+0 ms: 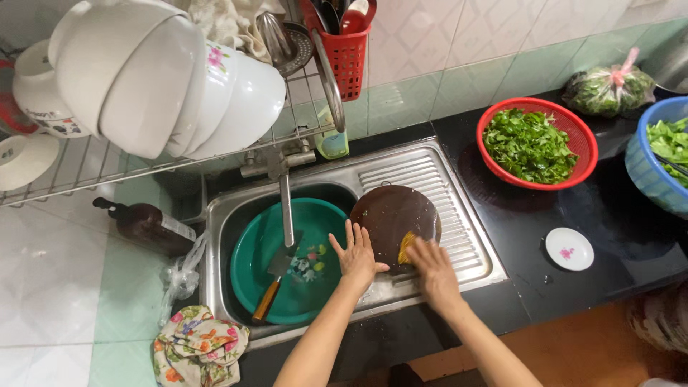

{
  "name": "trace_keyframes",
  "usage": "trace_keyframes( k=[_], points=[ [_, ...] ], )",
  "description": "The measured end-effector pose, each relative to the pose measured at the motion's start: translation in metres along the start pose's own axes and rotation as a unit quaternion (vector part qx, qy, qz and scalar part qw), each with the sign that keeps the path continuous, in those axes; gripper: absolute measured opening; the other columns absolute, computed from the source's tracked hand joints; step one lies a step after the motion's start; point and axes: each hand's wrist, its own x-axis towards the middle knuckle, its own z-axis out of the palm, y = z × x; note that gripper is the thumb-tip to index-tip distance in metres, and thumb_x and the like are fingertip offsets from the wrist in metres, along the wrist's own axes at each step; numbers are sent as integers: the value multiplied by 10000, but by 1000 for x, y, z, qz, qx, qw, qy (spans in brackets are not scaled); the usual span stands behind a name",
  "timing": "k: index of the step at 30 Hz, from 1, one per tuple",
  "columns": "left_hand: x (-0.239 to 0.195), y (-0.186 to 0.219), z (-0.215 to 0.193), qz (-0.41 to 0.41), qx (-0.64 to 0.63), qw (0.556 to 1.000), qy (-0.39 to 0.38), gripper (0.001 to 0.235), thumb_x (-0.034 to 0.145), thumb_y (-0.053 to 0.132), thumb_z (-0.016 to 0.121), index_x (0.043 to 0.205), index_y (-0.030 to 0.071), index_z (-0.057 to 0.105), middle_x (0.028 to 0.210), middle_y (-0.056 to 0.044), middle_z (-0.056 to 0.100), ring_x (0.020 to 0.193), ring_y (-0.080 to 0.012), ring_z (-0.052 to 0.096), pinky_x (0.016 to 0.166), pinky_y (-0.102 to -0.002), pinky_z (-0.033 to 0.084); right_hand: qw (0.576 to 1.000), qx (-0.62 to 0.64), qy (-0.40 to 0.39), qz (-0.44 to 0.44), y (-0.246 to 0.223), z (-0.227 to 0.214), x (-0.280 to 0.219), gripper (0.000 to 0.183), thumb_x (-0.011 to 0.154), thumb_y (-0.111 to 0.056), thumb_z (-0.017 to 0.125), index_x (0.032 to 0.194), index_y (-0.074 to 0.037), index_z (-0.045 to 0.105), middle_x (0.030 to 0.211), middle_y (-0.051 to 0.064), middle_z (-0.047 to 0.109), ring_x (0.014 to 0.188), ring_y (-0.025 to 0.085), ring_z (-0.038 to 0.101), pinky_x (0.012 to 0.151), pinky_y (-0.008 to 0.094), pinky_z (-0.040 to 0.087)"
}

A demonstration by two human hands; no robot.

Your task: The person washes a knife and a wooden cutting board in a kitchen sink using a sponge and running water. They rinse the items thoroughly and place them on the sink drainer.

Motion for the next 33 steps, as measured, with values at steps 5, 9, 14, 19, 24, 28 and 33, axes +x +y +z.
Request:
trace_keyframes(
  k=[5,9,14,19,24,28,33],
  points=[
    [-1,-4,5,10,-17,1000,19,1242,704,654,783,1590,2,208,1693,-175,117,1575,-331,-42,1152,-754,-67,995,26,39,87,38,34,40,608,865,50,529,1452,-95,594,1573,136,493,1429,444,409,1157,526,363],
    [-4,-3,12,-4,-56,998,26,1248,685,639,796,1587,9,208,1691,-163,113,1571,-316,-8,1150,-749,-55,993,10,55,100,49,60,82,580,837,-21,586,1414,-87,594,1559,126,503,1395,468,441,1124,555,370],
    [0,16,22,-13,-84,993,86,1284,684,660,803,1569,-66,222,1677,-235,145,1579,-301,52,1154,-747,-53,998,-30,29,45,49,80,156,618,800,-80,617,1415,-123,578,1556,115,479,1377,456,452,1117,574,336],
    [3,28,30,-57,-127,986,93,1242,666,640,817,1531,-60,263,1650,-224,209,1562,-300,90,1136,-742,-39,992,-19,-102,-75,-12,87,216,598,801,-85,603,1394,-167,611,1484,54,536,1365,319,459,1123,488,359],
    [-4,44,57,-73,-154,956,237,1097,695,499,867,1517,-9,347,1577,-199,363,1523,-302,212,1106,-653,110,965,112,-123,-204,-61,73,191,526,790,-72,637,1314,-115,649,1480,65,549,1443,315,397,1192,491,315],
    [-10,52,75,-135,-180,940,256,960,744,478,882,1438,21,400,1526,-175,426,1386,-250,421,1161,-612,169,930,290,-109,-196,-32,55,152,511,850,-44,653,1360,-63,631,1512,126,523,1443,356,424,1187,459,347],
    [-23,60,54,-176,-212,918,285,986,625,387,951,1385,72,409,1443,-145,415,1370,-307,395,1075,-609,211,927,247,-133,-251,21,26,86,659,767,-106,677,1409,-27,552,1515,156,476,1437,361,399,1176,473,295]
  ],
)
